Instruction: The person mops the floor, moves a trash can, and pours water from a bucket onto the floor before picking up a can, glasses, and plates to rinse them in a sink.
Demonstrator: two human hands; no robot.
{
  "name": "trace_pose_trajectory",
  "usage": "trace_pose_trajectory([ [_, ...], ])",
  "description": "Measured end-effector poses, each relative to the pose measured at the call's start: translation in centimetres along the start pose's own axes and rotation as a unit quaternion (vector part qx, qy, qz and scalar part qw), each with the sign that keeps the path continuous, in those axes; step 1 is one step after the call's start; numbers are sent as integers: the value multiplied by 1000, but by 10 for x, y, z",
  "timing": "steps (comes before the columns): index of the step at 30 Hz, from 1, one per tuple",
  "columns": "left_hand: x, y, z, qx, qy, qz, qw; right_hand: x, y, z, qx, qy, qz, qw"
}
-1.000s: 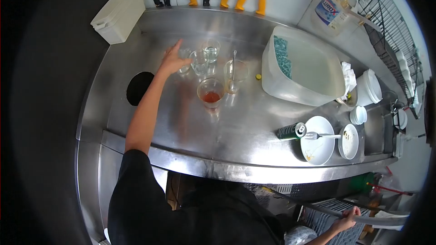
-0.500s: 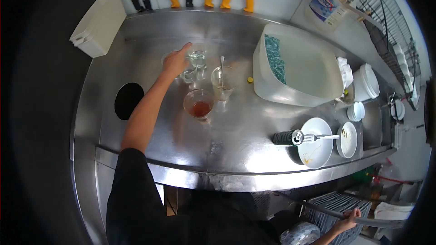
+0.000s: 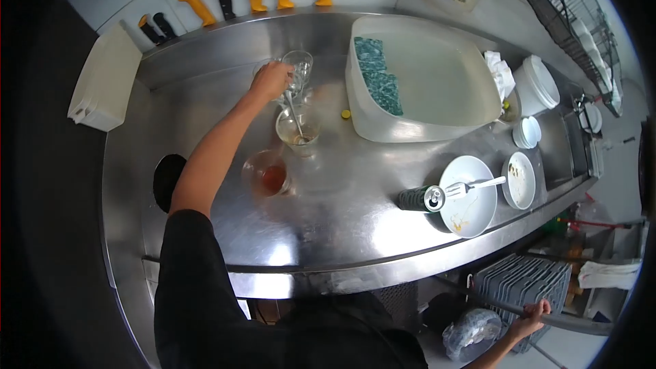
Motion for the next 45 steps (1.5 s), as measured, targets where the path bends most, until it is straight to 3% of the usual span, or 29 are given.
trace_pose_trajectory([
  [6, 7, -31, 48, 77, -22, 13, 997, -12, -4, -5, 9, -2, 20, 1000],
  [9, -19, -34, 41, 76, -64, -60, 993, -12, -3, -5, 5, -1, 19, 1000],
  [12, -57, -10, -1, 14, -42, -160, 986, -10, -2, -3, 10, 2, 9, 1000],
  [14, -84, -15, -71, -49, 72, -235, 968, -4, 2, -2, -6, -8, -11, 1000],
  [18, -85, -73, -213, -130, 135, -163, 969, 3, -4, 5, -12, 2, -1, 1000],
  [20, -55, -89, -229, -64, 96, -158, 981, 12, -7, 11, -11, 3, 4, 1000],
  [23, -41, -88, -214, -101, 42, -97, 989, 33, -5, 19, -21, 21, -28, 999],
  [29, -27, -94, -181, 9, 37, -42, 998, 39, -4, 15, -29, 34, 8, 999],
  [32, -32, -99, -172, -11, 60, -52, 997, 23, -4, 14, -20, 12, -6, 1000],
  [38, -39, -65, -165, -28, -72, -48, 996, -15, -8, 3, -24, -23, -13, 999],
  [45, -60, -4, -110, -124, -140, 44, 981, -35, 1, -16, -12, -48, 31, 998],
])
Point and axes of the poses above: each hand's wrist, its own z-axis towards the middle knuckle, its own x-axis out of the palm, y = z × x, the point moved 8 cm from there along z, towards the middle knuckle, and after that the axes turned 5 degrees about y, right-handed, at the moved point
